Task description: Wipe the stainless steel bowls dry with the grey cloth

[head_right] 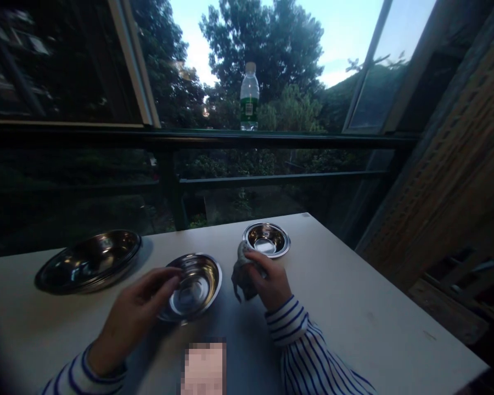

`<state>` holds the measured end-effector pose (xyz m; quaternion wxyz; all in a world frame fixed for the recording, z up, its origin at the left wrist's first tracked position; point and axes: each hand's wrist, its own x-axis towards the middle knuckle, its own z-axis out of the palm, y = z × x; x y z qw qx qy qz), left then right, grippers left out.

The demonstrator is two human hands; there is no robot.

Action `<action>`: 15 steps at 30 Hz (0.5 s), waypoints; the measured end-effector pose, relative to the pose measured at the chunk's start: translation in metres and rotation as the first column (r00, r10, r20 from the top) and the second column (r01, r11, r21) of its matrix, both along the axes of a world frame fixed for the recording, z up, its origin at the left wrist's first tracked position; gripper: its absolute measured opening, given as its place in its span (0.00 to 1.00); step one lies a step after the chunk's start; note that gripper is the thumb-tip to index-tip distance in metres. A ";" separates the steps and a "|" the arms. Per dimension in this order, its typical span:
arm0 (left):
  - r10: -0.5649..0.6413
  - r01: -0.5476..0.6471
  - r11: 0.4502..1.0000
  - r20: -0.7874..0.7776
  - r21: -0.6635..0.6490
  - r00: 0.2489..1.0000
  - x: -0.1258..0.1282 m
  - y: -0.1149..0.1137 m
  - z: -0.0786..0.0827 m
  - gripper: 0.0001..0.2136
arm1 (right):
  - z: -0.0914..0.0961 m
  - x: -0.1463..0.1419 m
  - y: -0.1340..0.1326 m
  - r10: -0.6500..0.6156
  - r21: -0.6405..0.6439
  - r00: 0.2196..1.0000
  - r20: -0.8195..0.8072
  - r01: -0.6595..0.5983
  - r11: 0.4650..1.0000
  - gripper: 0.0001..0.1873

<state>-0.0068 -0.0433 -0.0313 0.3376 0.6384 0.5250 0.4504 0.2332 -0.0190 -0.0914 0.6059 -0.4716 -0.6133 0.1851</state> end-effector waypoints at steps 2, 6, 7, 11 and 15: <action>-0.188 0.188 0.980 0.005 -0.060 0.982 0.028 0.001 0.004 0.17 | 0.002 -0.002 0.000 -0.007 0.044 1.000 -0.011 0.008 0.999 0.12; -0.396 0.446 0.884 0.286 -0.139 0.873 0.075 0.015 0.001 0.22 | 0.009 -0.004 -0.004 0.023 0.159 0.997 0.074 -0.035 0.987 0.15; -0.429 0.501 0.855 0.360 -0.135 0.829 0.083 0.019 0.000 0.22 | 0.010 -0.004 -0.006 0.047 0.183 0.992 0.117 -0.068 0.981 0.17; -0.350 0.481 0.866 0.525 -0.133 0.776 0.091 0.031 -0.001 0.15 | 0.015 0.000 -0.013 0.167 0.171 0.975 0.144 -0.191 0.967 0.22; -0.278 0.466 0.869 0.614 -0.167 0.739 0.083 0.034 0.003 0.11 | 0.015 0.006 -0.013 0.269 0.041 0.955 -0.124 -0.266 0.963 0.25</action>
